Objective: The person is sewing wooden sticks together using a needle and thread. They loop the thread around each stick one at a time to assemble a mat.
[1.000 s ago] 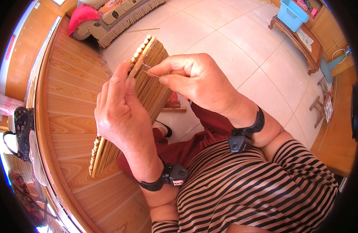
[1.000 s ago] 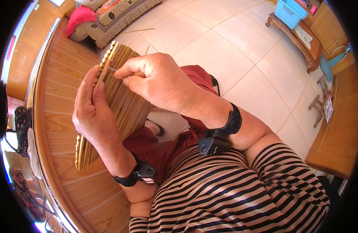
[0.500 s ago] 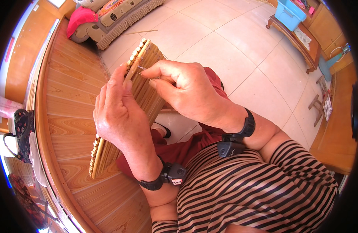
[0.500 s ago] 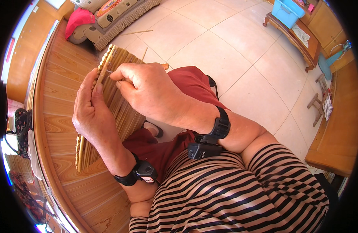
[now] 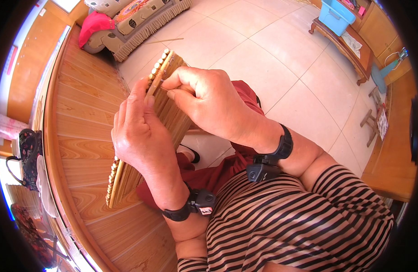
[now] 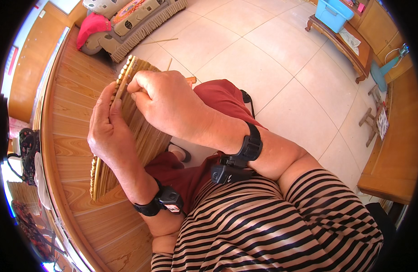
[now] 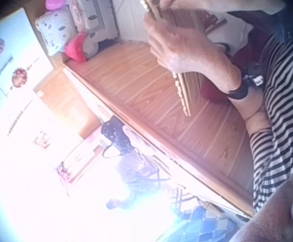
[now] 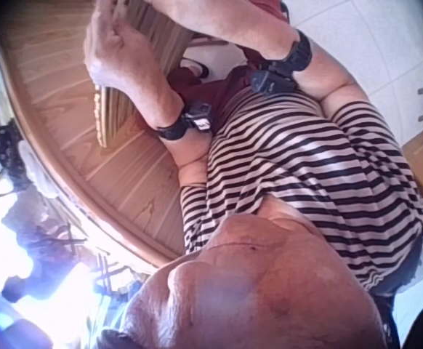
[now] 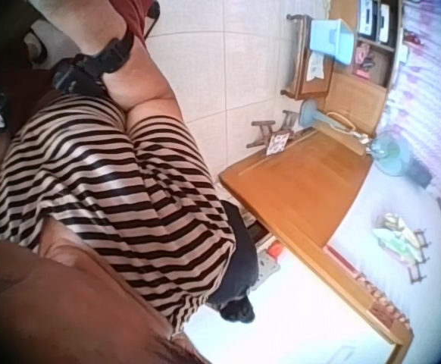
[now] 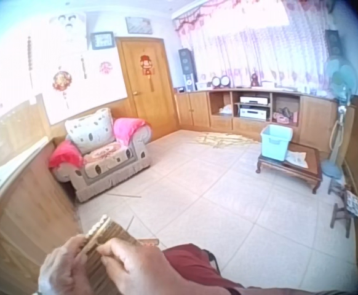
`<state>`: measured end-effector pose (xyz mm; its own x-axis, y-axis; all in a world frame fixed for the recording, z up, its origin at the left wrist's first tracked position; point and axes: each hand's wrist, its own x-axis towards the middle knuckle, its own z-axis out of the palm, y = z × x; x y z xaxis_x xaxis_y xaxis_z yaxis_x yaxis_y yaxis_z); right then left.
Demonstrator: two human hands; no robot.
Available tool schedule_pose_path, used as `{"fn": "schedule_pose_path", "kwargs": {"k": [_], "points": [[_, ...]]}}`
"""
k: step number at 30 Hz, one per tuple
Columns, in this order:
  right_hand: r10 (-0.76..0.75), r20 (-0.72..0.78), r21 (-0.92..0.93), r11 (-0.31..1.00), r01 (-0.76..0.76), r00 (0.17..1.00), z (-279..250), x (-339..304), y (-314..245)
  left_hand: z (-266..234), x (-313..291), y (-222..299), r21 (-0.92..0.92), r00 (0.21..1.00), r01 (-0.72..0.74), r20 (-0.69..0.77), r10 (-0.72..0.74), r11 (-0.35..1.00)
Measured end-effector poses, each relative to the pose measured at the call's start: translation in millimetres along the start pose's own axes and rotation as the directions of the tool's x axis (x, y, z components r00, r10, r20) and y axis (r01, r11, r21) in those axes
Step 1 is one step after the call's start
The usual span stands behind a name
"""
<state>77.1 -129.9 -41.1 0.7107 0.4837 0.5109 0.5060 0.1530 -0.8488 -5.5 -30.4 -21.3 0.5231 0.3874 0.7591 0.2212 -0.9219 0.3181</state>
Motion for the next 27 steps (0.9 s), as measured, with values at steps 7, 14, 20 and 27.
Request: {"fn": "schedule_pose_path", "kwargs": {"k": [7, 14, 20, 27], "points": [[-0.022, -0.056, -0.007, 1.0, 0.022, 0.998, 1.5, 10.6, 6.9, 4.2, -0.2, 7.4, 0.047, 0.996, -0.093, 0.01, 0.092, 0.995], [-0.136, -0.021, -0.141, 0.981, 0.131, 0.991, -31.0, 3.6, 18.6, -20.3, 9.7, -29.8, -0.169, 0.998, -0.058, -0.003, 0.058, 0.984], [-0.385, 0.073, -0.26, 0.883, 0.39, 0.92, -18.5, 19.9, 66.0, -61.5, 3.2, -14.3, -0.098, 0.947, -0.299, -0.15, 0.283, 0.949], [-0.493, 0.139, -0.004, 0.867, 0.498, 0.859, 5.1, 12.9, 117.8, -17.9, -97.7, -66.2, 0.024, 0.974, -0.048, -0.221, 0.052, 0.999]]}}
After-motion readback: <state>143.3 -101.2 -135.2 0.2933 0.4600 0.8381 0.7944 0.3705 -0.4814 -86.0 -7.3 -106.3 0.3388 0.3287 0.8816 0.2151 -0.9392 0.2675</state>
